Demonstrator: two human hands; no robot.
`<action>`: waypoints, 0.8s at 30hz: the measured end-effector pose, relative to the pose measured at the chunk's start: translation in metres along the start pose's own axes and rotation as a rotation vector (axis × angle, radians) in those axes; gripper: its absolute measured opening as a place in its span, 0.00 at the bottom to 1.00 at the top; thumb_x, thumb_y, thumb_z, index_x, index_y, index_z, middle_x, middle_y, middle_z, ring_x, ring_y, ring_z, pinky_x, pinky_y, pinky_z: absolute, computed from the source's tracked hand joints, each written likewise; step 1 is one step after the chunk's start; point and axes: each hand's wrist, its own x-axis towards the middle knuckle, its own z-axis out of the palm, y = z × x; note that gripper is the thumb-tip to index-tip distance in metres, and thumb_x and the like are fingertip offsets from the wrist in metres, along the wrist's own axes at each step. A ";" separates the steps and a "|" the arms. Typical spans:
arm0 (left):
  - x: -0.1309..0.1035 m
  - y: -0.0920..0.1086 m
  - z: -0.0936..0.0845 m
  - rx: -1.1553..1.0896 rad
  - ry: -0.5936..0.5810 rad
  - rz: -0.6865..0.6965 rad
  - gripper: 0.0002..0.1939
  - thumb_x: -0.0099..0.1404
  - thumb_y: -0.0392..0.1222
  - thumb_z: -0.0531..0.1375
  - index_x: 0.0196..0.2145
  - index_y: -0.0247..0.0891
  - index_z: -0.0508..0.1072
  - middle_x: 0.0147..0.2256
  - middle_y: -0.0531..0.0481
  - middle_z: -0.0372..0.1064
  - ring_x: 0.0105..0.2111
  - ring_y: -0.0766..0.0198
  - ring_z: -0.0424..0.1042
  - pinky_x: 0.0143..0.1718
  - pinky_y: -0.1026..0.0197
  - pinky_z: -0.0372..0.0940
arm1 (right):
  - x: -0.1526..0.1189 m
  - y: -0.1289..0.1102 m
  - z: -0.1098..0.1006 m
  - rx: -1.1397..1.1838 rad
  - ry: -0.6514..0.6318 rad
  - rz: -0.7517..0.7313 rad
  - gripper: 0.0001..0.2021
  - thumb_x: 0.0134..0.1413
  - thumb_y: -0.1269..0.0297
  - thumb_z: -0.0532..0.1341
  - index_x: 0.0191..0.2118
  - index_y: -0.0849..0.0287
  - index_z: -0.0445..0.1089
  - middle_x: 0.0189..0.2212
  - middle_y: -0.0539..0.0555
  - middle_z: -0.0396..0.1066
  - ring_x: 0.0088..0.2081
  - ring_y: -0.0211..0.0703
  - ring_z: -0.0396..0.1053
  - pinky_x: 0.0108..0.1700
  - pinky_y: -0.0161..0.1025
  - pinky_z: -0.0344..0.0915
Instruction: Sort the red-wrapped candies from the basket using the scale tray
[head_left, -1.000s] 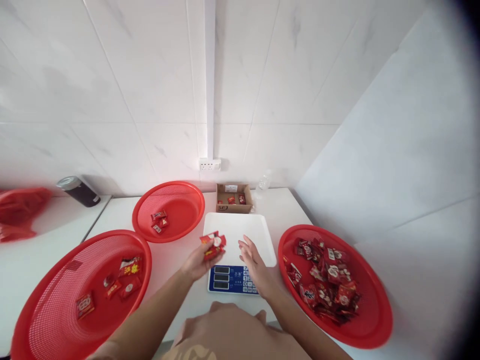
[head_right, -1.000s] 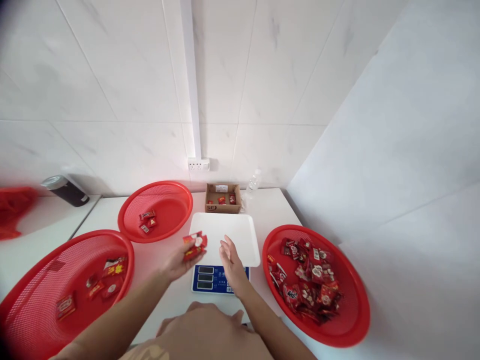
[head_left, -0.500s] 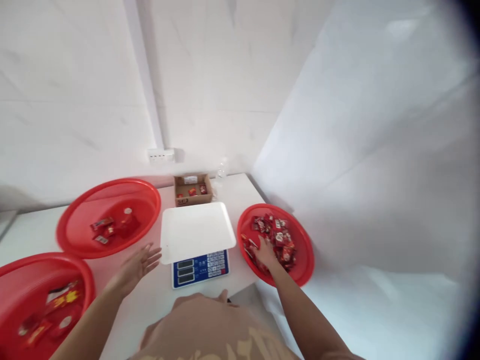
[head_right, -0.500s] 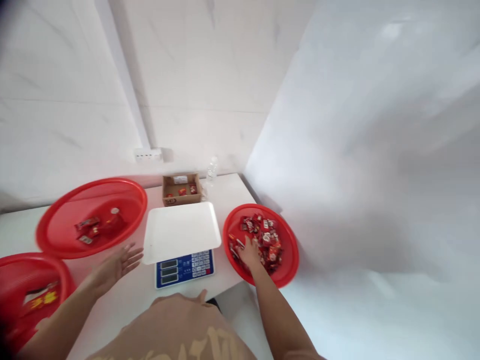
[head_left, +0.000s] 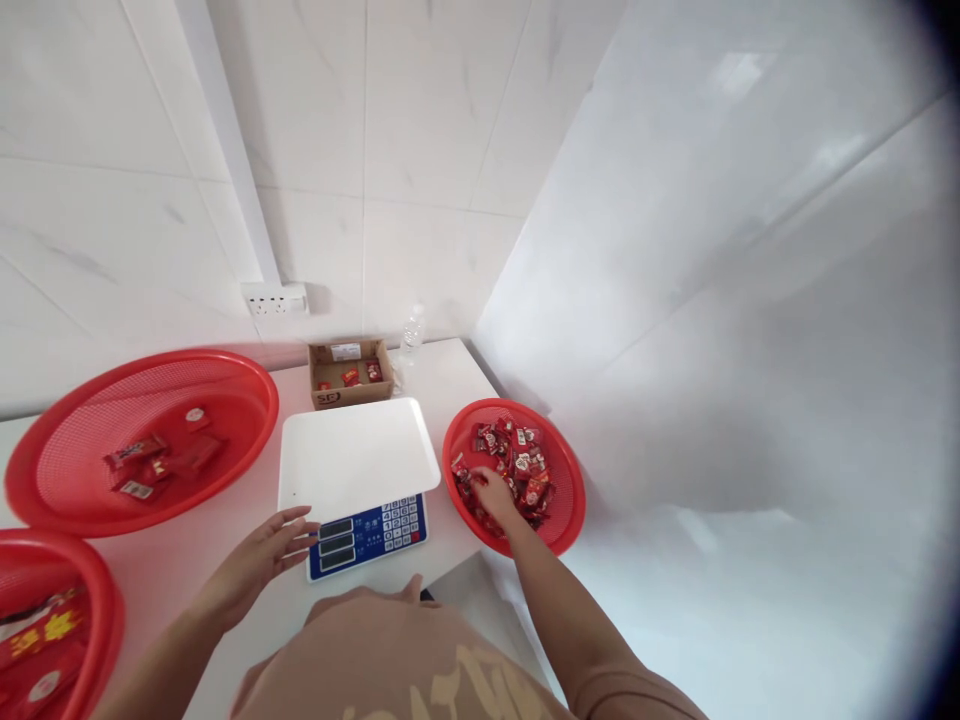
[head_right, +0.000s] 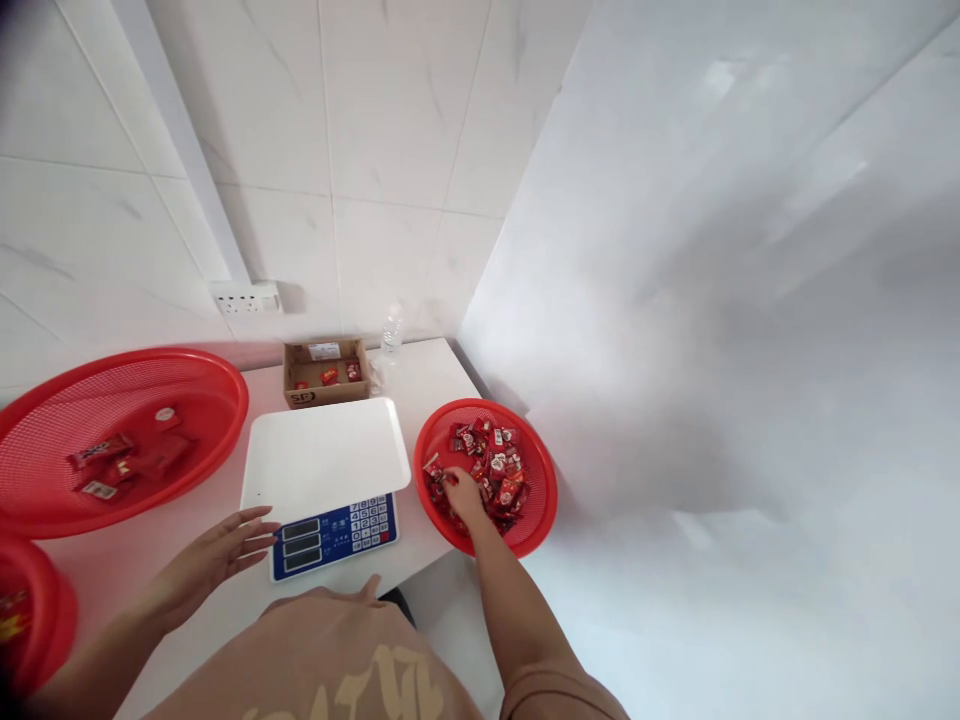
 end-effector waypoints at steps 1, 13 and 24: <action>0.000 0.001 -0.001 0.003 0.004 0.001 0.28 0.52 0.52 0.67 0.47 0.37 0.68 0.45 0.40 0.72 0.44 0.55 0.73 0.48 0.53 0.66 | 0.003 -0.001 -0.010 -0.002 0.030 0.001 0.20 0.52 0.59 0.53 0.48 0.60 0.69 0.48 0.58 0.71 0.50 0.48 0.66 0.54 0.46 0.59; -0.002 0.001 -0.001 -0.022 0.041 -0.012 0.24 0.54 0.49 0.65 0.46 0.37 0.68 0.44 0.41 0.72 0.43 0.56 0.73 0.48 0.54 0.66 | 0.000 0.038 -0.042 -0.229 0.096 0.262 0.33 0.43 0.61 0.61 0.59 0.63 0.59 0.59 0.69 0.55 0.61 0.62 0.52 0.59 0.57 0.47; -0.005 -0.004 0.001 -0.057 0.010 0.002 0.25 0.51 0.51 0.67 0.44 0.38 0.70 0.41 0.43 0.73 0.40 0.57 0.73 0.46 0.55 0.65 | 0.019 0.016 -0.029 0.092 0.113 0.057 0.28 0.45 0.55 0.57 0.53 0.60 0.64 0.54 0.62 0.65 0.54 0.51 0.64 0.54 0.48 0.60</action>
